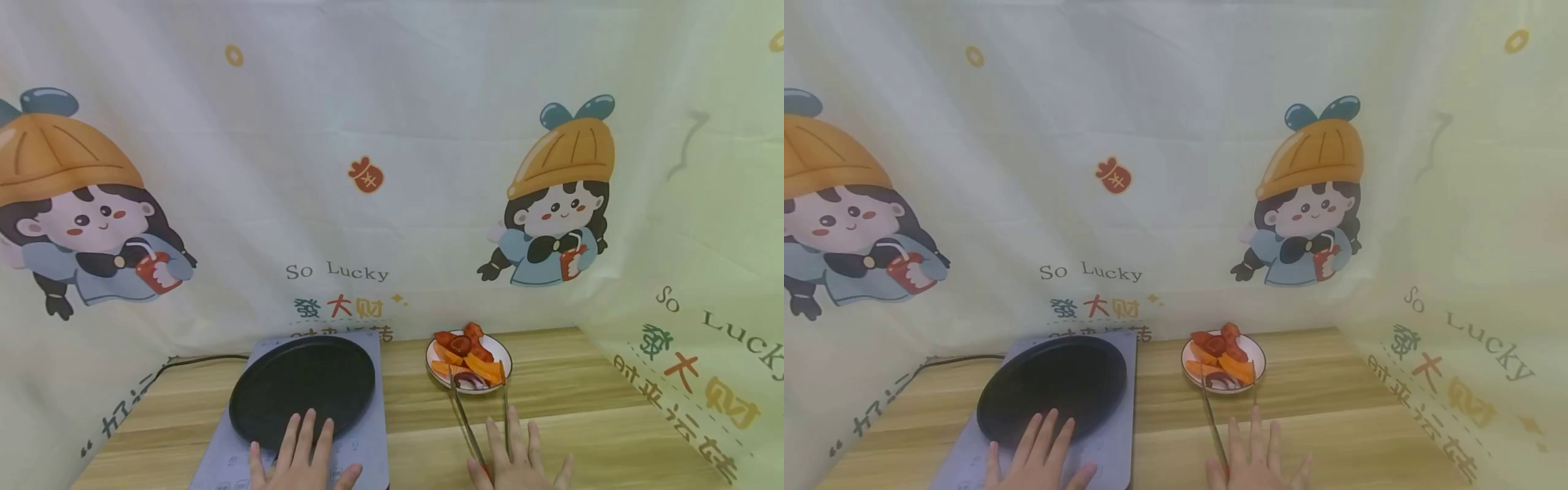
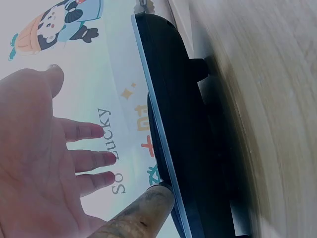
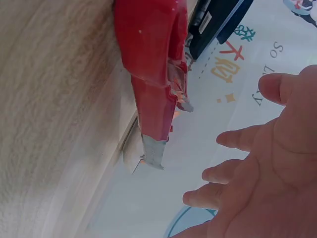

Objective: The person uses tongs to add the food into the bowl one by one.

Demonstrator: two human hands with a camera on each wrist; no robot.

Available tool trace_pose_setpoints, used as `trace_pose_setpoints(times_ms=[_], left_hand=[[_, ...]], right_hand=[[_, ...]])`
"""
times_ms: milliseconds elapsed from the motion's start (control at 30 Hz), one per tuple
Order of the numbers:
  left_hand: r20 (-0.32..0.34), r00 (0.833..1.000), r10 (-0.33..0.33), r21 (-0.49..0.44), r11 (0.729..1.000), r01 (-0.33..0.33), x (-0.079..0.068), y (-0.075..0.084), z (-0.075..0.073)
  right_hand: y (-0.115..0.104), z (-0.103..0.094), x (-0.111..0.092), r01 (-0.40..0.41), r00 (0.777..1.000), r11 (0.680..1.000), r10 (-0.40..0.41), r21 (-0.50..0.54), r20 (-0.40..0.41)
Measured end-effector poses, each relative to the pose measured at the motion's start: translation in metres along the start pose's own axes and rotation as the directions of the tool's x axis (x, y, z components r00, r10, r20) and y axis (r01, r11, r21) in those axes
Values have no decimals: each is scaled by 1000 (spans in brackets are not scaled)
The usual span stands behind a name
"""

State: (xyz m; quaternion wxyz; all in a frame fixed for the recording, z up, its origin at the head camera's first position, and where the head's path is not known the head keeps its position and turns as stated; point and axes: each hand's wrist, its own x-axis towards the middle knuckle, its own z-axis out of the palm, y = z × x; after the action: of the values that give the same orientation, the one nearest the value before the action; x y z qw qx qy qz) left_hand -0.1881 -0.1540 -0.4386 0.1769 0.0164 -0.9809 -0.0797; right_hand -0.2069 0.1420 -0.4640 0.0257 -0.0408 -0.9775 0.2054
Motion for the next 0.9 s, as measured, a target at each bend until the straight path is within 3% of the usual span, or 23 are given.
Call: trace_pose_setpoints(times_ms=[133, 400, 500, 600, 733, 800, 900], left_hand=[[21, 1000, -3, -1, 1000, 3, 1, 0, 0], [173, 984, -48, -17, 999, 52, 8, -9, 9], [124, 991, -51, -28, 998, 55, 5, -15, 14], [-1, 998, -61, -39, 997, 61, 1, -21, 19], [-126, 986, -106, -49, 994, 101, -4, -29, 25], [-108, 985, -133, -41, 991, 130, -5, -34, 28], [-19, 982, -186, -10, 983, 185, -6, -39, 31]], right_hand=[[2, -1, 3, 7, 1000, 1000, -6, -22, 19], [-3, -13, 11, 59, 995, 993, -50, -101, 88], [-7, -19, 12, 56, 993, 995, -48, -82, 104], [-12, -23, 11, 15, 992, 998, -7, -63, 123], [-18, -24, 13, -41, 982, 997, 54, -72, 182], [-20, -23, 15, -49, 978, 994, 67, -97, 199], [-21, -20, 18, -54, 976, 989, 81, -136, 204]])
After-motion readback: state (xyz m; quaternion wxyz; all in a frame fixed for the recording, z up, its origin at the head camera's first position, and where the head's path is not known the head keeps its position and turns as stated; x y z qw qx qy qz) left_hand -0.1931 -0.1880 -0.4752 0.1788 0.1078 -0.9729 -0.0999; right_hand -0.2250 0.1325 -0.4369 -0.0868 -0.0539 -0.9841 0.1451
